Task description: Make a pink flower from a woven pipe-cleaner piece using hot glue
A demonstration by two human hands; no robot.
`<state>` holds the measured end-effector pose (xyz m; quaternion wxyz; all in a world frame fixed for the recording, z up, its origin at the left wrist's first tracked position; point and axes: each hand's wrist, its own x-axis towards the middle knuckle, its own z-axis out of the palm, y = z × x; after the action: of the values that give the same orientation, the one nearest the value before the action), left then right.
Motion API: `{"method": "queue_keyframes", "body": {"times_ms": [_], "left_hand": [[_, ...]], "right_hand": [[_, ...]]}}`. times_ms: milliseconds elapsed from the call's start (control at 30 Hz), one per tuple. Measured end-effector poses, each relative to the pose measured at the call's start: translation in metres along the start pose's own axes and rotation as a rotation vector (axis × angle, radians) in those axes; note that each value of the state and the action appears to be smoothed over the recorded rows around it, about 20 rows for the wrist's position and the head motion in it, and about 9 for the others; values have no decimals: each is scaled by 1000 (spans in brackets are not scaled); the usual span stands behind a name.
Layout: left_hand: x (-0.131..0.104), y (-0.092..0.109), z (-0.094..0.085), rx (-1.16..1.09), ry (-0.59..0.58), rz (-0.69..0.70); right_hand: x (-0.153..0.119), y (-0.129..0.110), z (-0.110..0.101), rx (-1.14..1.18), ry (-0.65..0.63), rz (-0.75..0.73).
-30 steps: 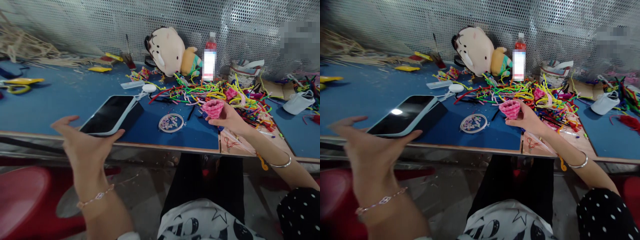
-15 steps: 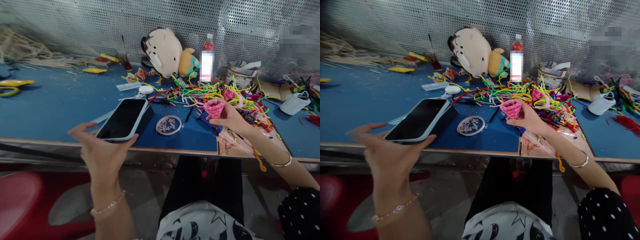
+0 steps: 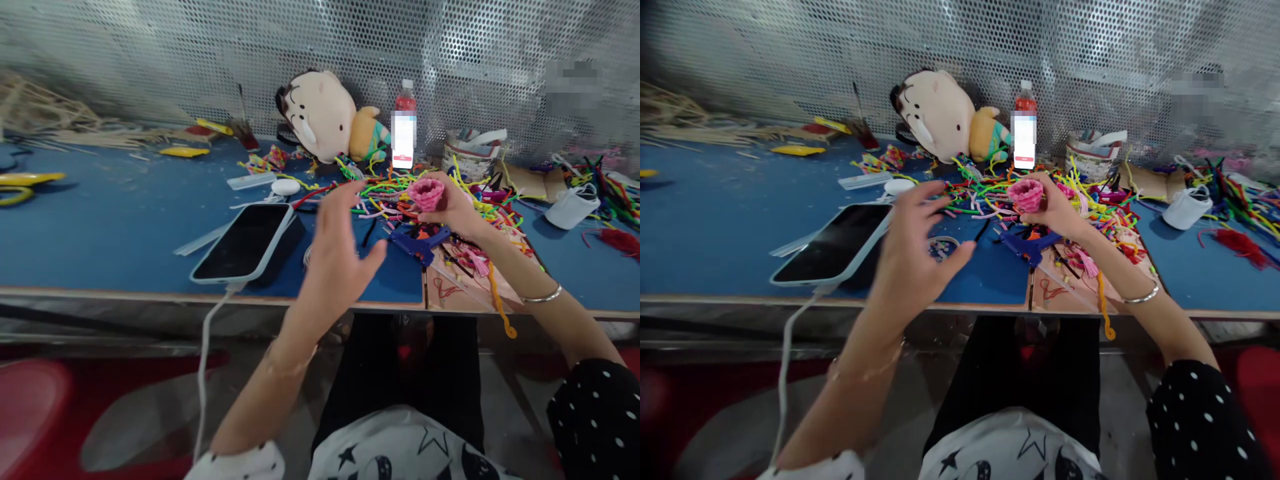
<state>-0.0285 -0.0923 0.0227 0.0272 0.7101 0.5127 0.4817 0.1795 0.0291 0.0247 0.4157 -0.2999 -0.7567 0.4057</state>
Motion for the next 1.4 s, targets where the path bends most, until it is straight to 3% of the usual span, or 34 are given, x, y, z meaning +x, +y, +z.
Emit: {"method": "queue_keyframes", "body": {"times_ms": [67, 200, 333, 467, 700, 900, 1067, 1400], "left_hand": [[35, 1, 36, -184, -90, 29], [82, -20, 101, -424, -161, 23], [93, -37, 131, -720, -292, -53], [89, -39, 137, -911, -294, -56], [82, -44, 139, -1029, -225, -135], [82, -48, 135, -1039, -211, -192], [79, -44, 132, -1058, -289, -211], [79, -42, 127, -999, -253, -201]], "right_hand": [[5, 7, -5, 5, 33, -13], [8, 21, -9, 42, 95, -21], [5, 32, -13, 30, 156, -92], [3, 39, -15, -82, 202, -105], [-1, 39, -12, -136, 146, -56], [-5, 34, -18, -253, 276, -98], [-4, 38, -16, -280, 366, -106], [-3, 43, -16, -274, 336, -70]]}}
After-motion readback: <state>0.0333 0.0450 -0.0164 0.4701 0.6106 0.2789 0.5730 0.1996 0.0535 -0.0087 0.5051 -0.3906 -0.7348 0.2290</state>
